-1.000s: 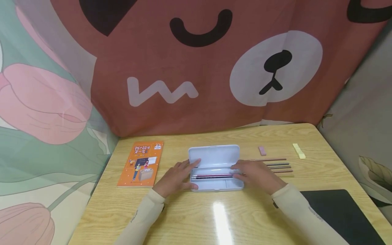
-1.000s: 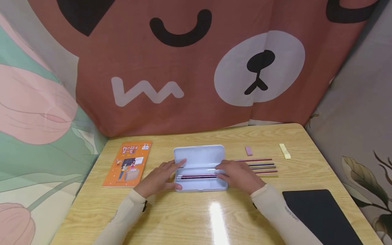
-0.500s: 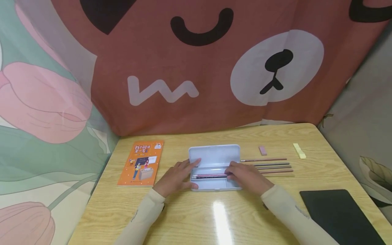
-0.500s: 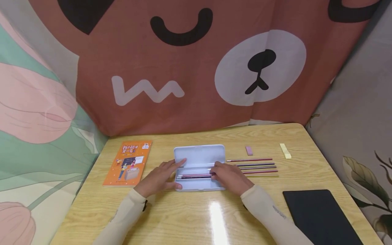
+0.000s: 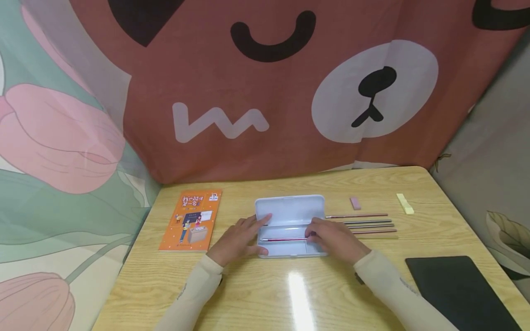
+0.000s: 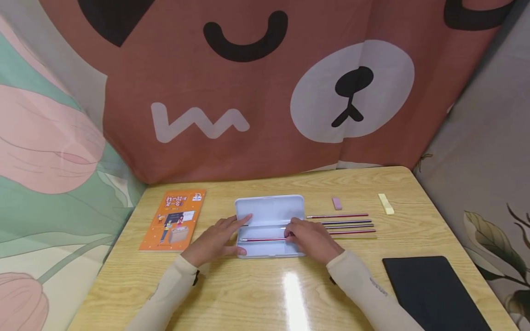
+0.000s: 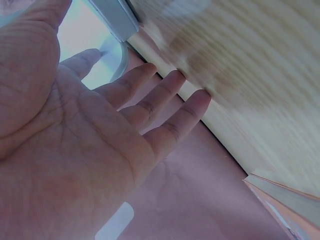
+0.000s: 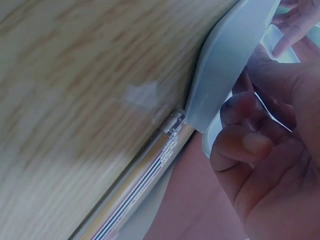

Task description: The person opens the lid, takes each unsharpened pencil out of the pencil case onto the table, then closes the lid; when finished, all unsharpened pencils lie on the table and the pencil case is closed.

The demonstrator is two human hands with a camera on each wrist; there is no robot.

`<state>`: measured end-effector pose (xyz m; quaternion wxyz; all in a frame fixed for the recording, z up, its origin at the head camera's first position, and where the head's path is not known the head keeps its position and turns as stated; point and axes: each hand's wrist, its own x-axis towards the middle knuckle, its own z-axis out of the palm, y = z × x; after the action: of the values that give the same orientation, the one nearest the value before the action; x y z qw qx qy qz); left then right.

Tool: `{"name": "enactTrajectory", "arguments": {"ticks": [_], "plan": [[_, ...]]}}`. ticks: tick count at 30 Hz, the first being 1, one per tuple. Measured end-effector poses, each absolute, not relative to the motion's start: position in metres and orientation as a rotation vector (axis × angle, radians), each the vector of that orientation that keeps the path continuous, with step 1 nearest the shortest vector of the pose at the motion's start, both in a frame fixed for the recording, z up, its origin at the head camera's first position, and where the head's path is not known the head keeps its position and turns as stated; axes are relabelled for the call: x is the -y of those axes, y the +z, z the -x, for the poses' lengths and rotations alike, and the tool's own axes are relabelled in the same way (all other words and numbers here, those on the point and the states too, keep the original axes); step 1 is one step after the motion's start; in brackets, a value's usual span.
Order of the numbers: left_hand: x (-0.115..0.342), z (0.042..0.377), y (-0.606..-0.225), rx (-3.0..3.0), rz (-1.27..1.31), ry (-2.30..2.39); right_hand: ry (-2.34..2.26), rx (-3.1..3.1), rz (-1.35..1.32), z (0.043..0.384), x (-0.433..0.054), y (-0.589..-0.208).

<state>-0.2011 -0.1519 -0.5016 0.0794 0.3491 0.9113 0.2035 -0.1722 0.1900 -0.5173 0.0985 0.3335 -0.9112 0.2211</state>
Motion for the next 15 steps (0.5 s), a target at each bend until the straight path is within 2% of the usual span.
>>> {"name": "enactTrajectory", "arguments": {"ticks": [15], "plan": [[0.1519,0.1997,-0.4999,-2.718,-0.999,0.639,0.700,2.743,-0.978,0.1716,-0.1895,-0.5171]]}}
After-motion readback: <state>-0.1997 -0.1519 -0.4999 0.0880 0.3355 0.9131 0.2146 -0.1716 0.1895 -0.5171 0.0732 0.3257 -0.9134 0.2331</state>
